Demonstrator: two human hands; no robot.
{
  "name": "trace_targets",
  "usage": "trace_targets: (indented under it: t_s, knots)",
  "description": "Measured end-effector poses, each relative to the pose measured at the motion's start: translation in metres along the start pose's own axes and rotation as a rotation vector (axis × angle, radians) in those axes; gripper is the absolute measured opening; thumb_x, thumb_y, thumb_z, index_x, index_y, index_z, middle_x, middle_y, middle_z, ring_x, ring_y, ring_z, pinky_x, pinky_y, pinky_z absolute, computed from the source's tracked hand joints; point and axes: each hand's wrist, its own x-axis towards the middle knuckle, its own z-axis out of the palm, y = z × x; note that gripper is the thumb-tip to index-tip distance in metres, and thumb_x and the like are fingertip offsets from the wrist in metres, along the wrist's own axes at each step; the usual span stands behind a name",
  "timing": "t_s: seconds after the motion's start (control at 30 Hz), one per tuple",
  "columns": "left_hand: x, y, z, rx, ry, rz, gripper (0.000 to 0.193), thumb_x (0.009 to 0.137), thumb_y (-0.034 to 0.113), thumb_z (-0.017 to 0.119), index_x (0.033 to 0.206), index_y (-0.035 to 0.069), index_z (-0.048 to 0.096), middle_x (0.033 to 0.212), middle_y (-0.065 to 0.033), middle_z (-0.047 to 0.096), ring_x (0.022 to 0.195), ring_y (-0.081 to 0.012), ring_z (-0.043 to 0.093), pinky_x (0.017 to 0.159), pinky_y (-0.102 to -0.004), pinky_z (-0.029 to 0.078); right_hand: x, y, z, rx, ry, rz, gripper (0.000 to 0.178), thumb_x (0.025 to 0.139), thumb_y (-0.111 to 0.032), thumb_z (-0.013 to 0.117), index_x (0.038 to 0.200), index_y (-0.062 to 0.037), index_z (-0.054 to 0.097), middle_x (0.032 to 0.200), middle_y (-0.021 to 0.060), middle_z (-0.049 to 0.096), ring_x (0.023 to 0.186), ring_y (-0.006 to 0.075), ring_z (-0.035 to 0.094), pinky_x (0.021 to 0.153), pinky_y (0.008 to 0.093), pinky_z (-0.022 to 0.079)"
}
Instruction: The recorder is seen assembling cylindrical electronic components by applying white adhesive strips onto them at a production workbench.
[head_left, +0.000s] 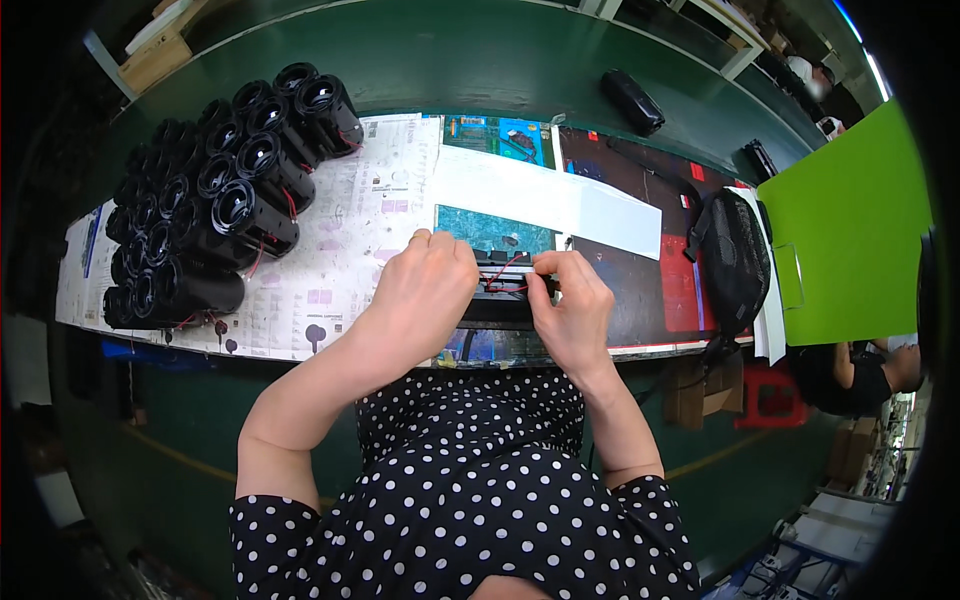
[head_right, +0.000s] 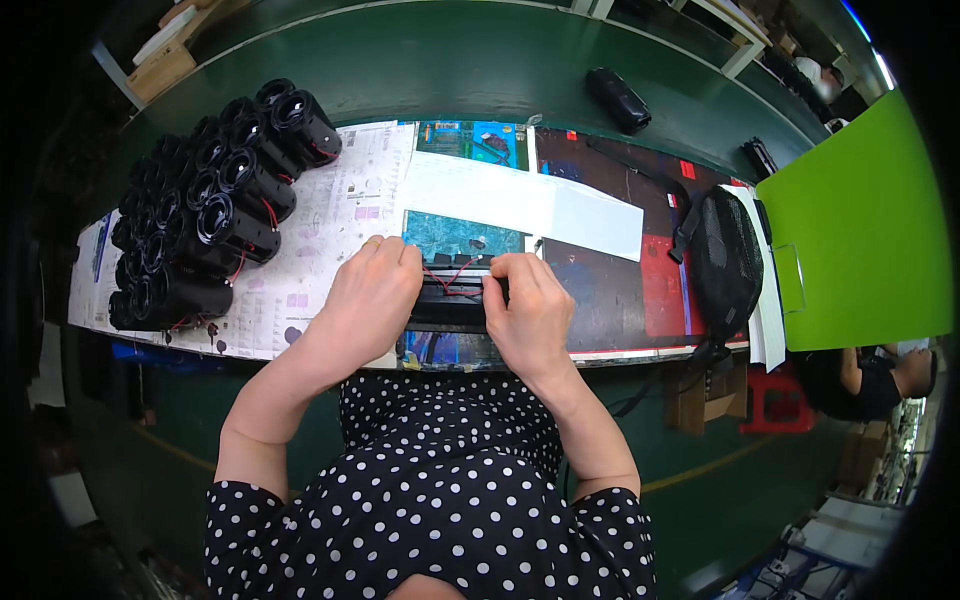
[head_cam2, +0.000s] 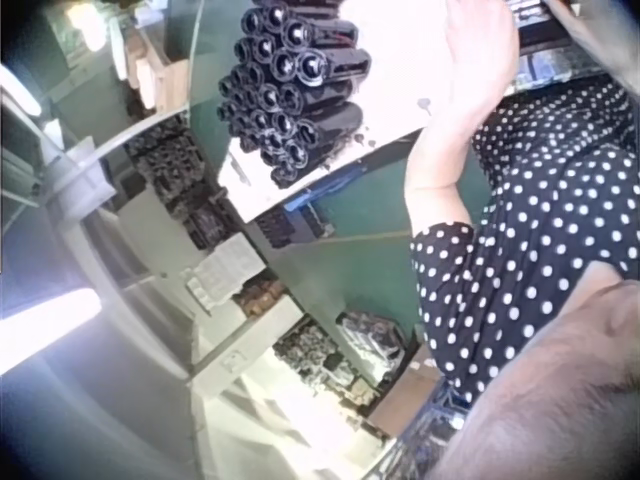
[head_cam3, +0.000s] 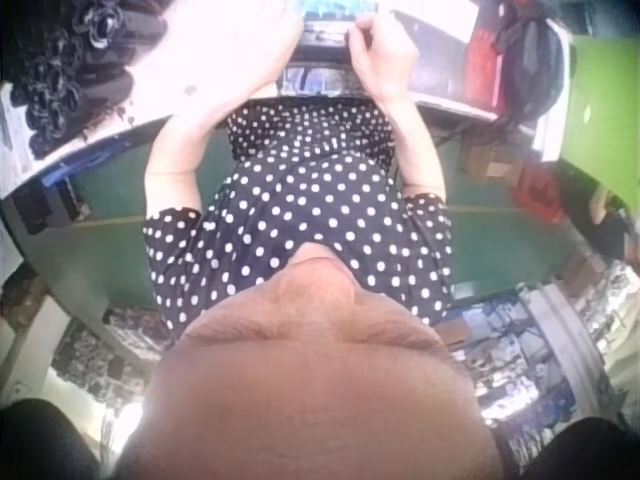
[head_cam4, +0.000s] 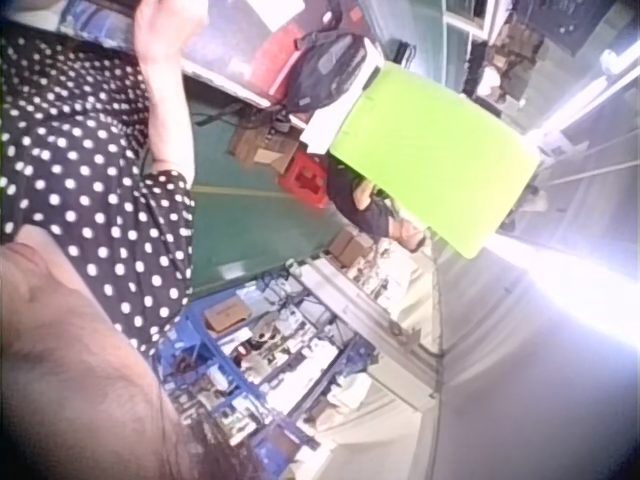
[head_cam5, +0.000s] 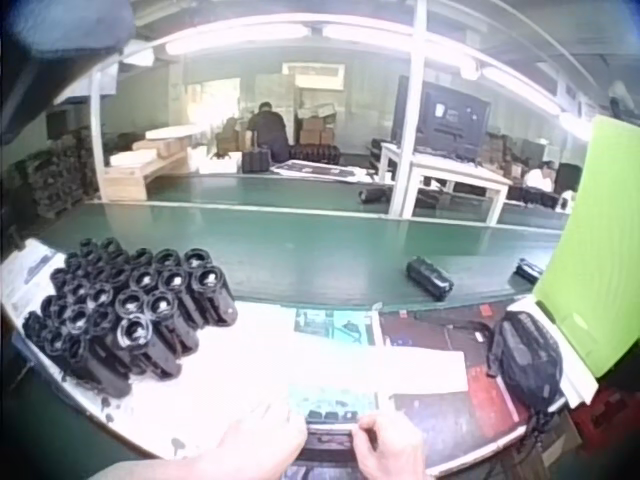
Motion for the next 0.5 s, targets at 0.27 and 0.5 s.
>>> trace_targets:
  t_s: [0.27,0.5]
  knots:
    - [-0.013,-0.031,-0.003,-0.372,0.012,-0.113,0.046,0.088,0.019,0.087,0.12,-0.004,0.064,0.11,-0.0184,0.066,0.101,-0.0379,0.069,0.086,-0.0452,0.059,0.032,-0.003,-0.028,-0.254,-0.375,-0.159,0.031,0.09,-0.006,0.079,0.114,-0.0015,0.062,0.088,0.0128,0.073,0.081,0.0349,0.074,0.07,0.0445,0.058]
    - [-0.033,-0.029,0.02,-0.678,-0.02,-0.151,0.064,0.083,0.019,0.092,0.134,-0.003,0.061,0.122,-0.0209,0.063,0.111,-0.0432,0.067,0.094,-0.049,0.056,0.049,-0.024,0.012,-0.366,-0.383,-0.563,0.033,0.082,-0.012,0.075,0.11,-0.0046,0.06,0.092,0.0077,0.073,0.084,0.0242,0.074,0.072,0.0369,0.054]
